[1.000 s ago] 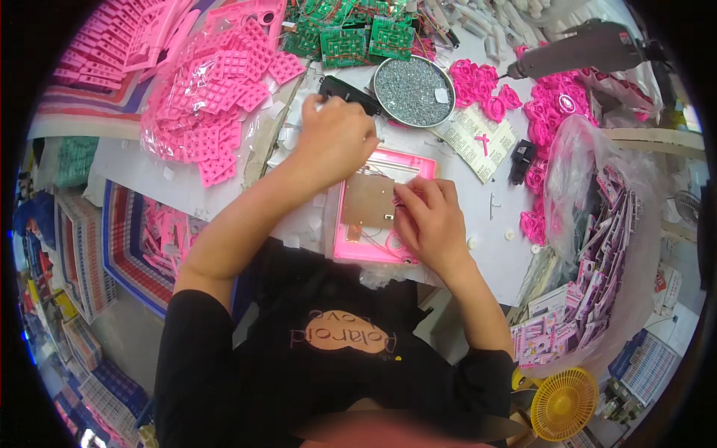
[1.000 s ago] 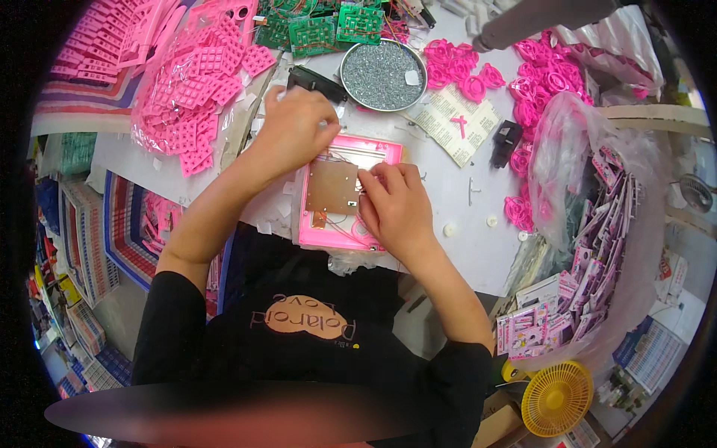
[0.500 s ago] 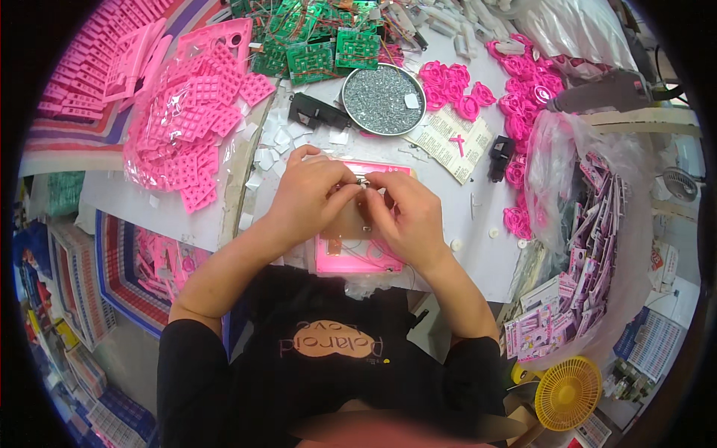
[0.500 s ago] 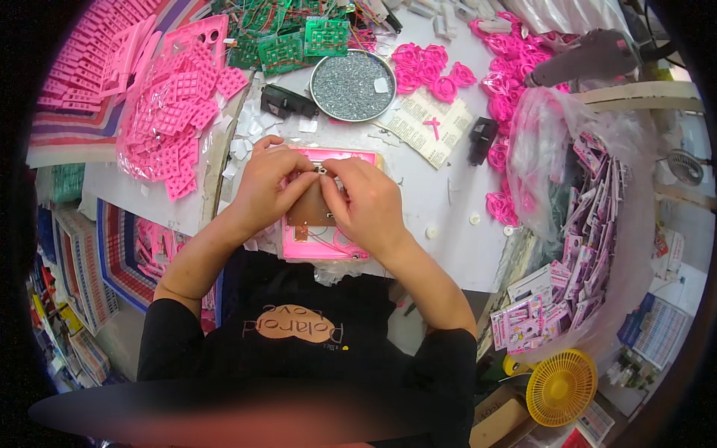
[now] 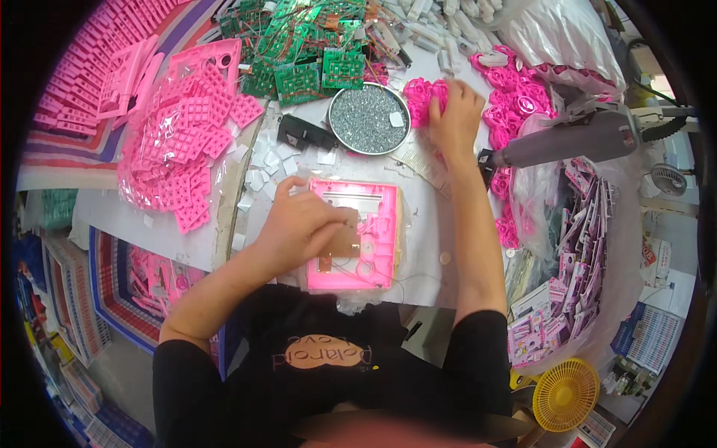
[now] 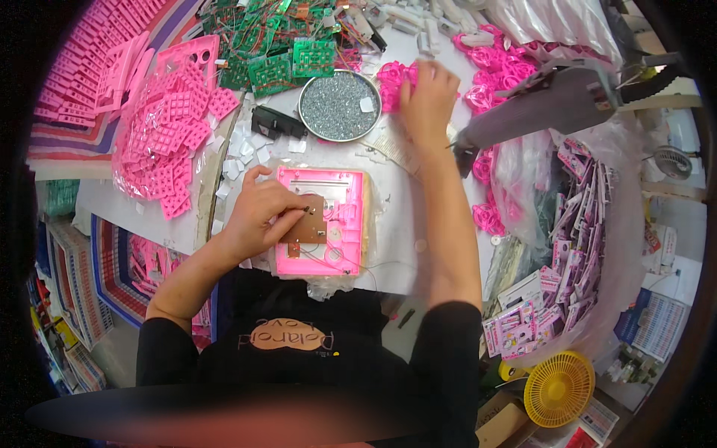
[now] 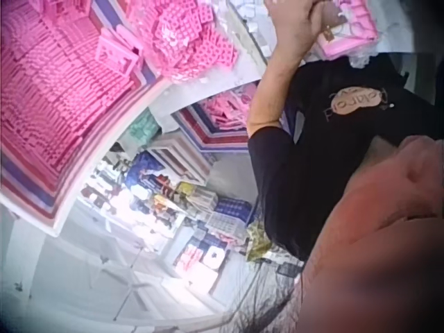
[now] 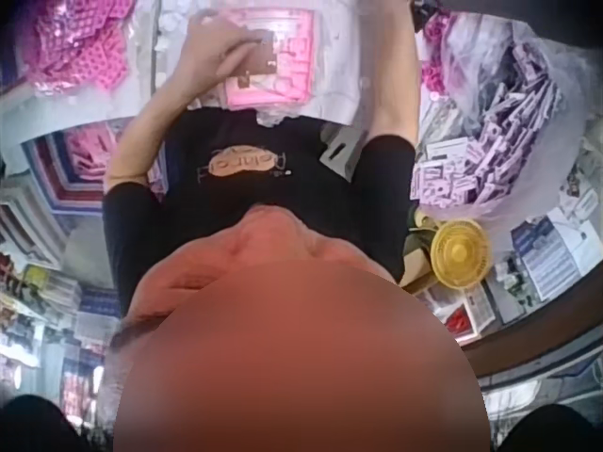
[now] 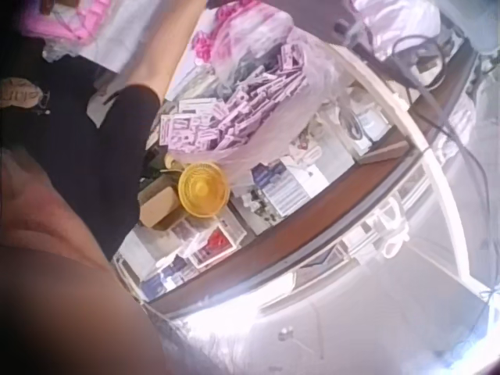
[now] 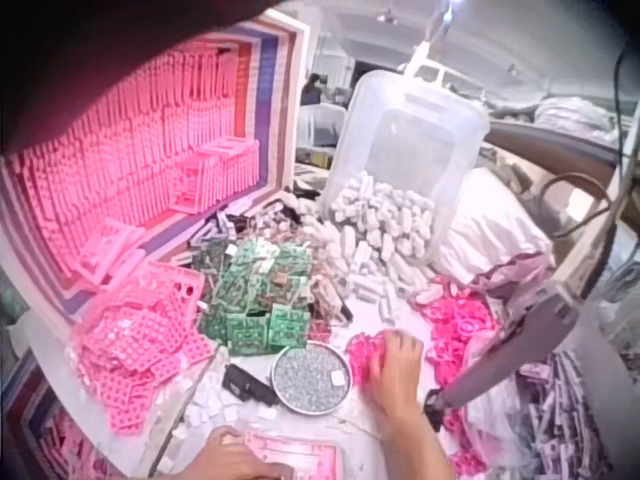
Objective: Assembling a pink plastic toy using electronic components and a hot glue gun.
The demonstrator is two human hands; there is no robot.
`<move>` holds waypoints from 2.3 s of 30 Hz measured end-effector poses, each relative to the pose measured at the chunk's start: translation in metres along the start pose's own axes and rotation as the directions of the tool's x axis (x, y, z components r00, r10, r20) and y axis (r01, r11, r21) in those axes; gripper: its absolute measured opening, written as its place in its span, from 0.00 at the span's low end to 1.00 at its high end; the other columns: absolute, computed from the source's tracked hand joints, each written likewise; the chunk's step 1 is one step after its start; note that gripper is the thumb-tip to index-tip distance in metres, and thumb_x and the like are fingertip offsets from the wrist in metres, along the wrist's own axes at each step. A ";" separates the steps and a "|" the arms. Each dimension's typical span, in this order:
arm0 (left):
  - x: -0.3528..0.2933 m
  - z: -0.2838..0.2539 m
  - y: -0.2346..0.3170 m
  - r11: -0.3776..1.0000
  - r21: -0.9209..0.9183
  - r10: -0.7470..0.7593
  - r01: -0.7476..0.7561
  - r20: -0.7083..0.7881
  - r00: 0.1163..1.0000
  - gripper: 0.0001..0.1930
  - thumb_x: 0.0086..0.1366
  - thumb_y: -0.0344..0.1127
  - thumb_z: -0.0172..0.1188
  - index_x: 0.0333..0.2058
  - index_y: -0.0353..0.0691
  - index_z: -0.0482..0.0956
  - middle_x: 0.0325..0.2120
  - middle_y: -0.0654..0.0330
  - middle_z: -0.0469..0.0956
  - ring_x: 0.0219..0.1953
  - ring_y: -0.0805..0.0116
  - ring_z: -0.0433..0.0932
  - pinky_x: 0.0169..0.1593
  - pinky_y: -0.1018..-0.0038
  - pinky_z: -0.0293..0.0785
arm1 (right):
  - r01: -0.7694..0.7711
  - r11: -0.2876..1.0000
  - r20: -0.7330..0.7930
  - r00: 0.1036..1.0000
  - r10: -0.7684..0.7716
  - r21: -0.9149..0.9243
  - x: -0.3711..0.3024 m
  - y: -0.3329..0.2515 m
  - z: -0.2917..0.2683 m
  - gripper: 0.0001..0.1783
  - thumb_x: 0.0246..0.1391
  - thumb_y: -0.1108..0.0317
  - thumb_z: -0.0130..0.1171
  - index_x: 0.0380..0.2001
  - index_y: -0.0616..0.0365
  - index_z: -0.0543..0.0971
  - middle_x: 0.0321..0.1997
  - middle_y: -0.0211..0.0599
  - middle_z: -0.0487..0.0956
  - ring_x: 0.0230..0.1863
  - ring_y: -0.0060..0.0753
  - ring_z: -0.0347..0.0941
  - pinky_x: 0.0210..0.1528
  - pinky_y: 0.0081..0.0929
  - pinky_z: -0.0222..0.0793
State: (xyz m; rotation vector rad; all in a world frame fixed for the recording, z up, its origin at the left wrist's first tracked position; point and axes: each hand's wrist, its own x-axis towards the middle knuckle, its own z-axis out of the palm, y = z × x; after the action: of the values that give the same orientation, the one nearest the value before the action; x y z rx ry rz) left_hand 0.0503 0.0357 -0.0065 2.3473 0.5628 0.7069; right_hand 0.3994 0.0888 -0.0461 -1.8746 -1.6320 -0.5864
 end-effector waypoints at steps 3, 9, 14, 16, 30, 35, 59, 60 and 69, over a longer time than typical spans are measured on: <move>-0.007 -0.002 0.001 0.997 0.006 -0.082 0.082 -0.030 0.996 0.06 0.58 0.30 0.69 0.35 0.46 0.83 0.28 0.67 0.82 0.32 0.66 0.78 0.59 0.57 0.58 | -0.250 0.961 0.022 0.967 0.255 -0.120 0.052 0.034 0.058 0.27 0.47 0.62 0.68 0.50 0.62 0.77 0.49 0.52 0.80 0.53 0.63 0.70 0.54 0.52 0.70; -0.004 -0.005 0.006 0.993 0.067 -0.093 0.097 -0.063 0.994 0.06 0.58 0.30 0.69 0.34 0.47 0.83 0.28 0.68 0.82 0.32 0.67 0.78 0.59 0.56 0.57 | -0.266 0.952 0.367 0.879 0.305 -0.154 0.094 0.085 0.083 0.35 0.44 0.51 0.71 0.55 0.54 0.76 0.51 0.57 0.82 0.51 0.59 0.80 0.54 0.50 0.74; -0.014 0.000 -0.006 0.993 0.084 -0.071 0.081 -0.123 0.990 0.07 0.58 0.30 0.70 0.34 0.47 0.83 0.28 0.68 0.82 0.33 0.67 0.78 0.60 0.55 0.57 | -0.020 0.974 0.052 0.999 0.008 0.224 0.045 0.093 0.007 0.25 0.53 0.63 0.65 0.53 0.62 0.79 0.38 0.36 0.82 0.36 0.30 0.77 0.41 0.31 0.73; -0.018 -0.002 -0.009 0.991 0.108 -0.069 0.084 -0.133 0.989 0.07 0.57 0.30 0.70 0.34 0.48 0.82 0.28 0.68 0.82 0.33 0.67 0.79 0.60 0.55 0.57 | -0.622 0.570 0.426 0.783 0.454 0.537 0.004 0.033 -0.069 0.21 0.58 0.66 0.60 0.51 0.68 0.80 0.38 0.37 0.83 0.38 0.23 0.77 0.42 0.21 0.71; -0.015 -0.001 -0.013 0.994 0.109 -0.003 0.019 -0.143 0.990 0.07 0.57 0.31 0.70 0.35 0.48 0.82 0.28 0.69 0.80 0.35 0.69 0.78 0.60 0.57 0.57 | 0.001 0.886 0.481 0.840 -0.252 0.464 -0.079 -0.145 -0.161 0.28 0.48 0.59 0.71 0.51 0.59 0.80 0.58 0.46 0.75 0.54 0.52 0.71 0.55 0.42 0.70; -0.012 0.001 -0.017 0.995 0.098 0.044 -0.035 -0.098 0.994 0.06 0.59 0.33 0.68 0.35 0.48 0.83 0.28 0.68 0.80 0.37 0.69 0.78 0.60 0.57 0.58 | 0.069 0.829 0.470 0.796 -0.381 0.555 -0.084 -0.151 -0.136 0.36 0.42 0.55 0.74 0.54 0.60 0.78 0.64 0.47 0.70 0.62 0.59 0.62 0.62 0.49 0.64; -0.002 -0.013 -0.024 0.984 0.169 0.065 -0.062 -0.012 0.998 0.06 0.59 0.31 0.68 0.35 0.48 0.81 0.27 0.68 0.78 0.36 0.67 0.78 0.59 0.58 0.60 | 0.090 0.733 0.392 0.797 -0.459 0.675 -0.085 -0.134 -0.130 0.33 0.36 0.61 0.77 0.49 0.55 0.77 0.61 0.42 0.74 0.60 0.55 0.66 0.60 0.48 0.68; -0.002 -0.013 -0.022 0.983 0.184 0.033 -0.030 -0.013 0.999 0.06 0.59 0.31 0.67 0.35 0.48 0.81 0.27 0.68 0.78 0.36 0.66 0.78 0.59 0.58 0.60 | 0.120 0.722 0.361 0.804 -0.473 0.681 -0.088 -0.131 -0.131 0.35 0.35 0.61 0.77 0.50 0.54 0.76 0.61 0.43 0.73 0.61 0.55 0.65 0.60 0.48 0.68; 0.007 -0.026 -0.008 0.970 0.206 0.100 -0.128 0.141 0.985 0.07 0.57 0.32 0.66 0.34 0.46 0.79 0.34 0.65 0.77 0.39 0.64 0.76 0.57 0.58 0.63 | -0.038 0.692 0.480 0.748 -0.459 0.721 -0.085 -0.128 -0.125 0.32 0.40 0.66 0.75 0.52 0.57 0.75 0.50 0.42 0.79 0.53 0.50 0.73 0.54 0.42 0.73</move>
State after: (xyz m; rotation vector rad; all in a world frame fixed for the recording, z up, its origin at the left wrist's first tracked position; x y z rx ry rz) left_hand 0.0386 0.0569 0.0075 2.6224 0.4691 0.5621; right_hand 0.2654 -0.0475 0.0071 -1.3207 -2.1163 0.6390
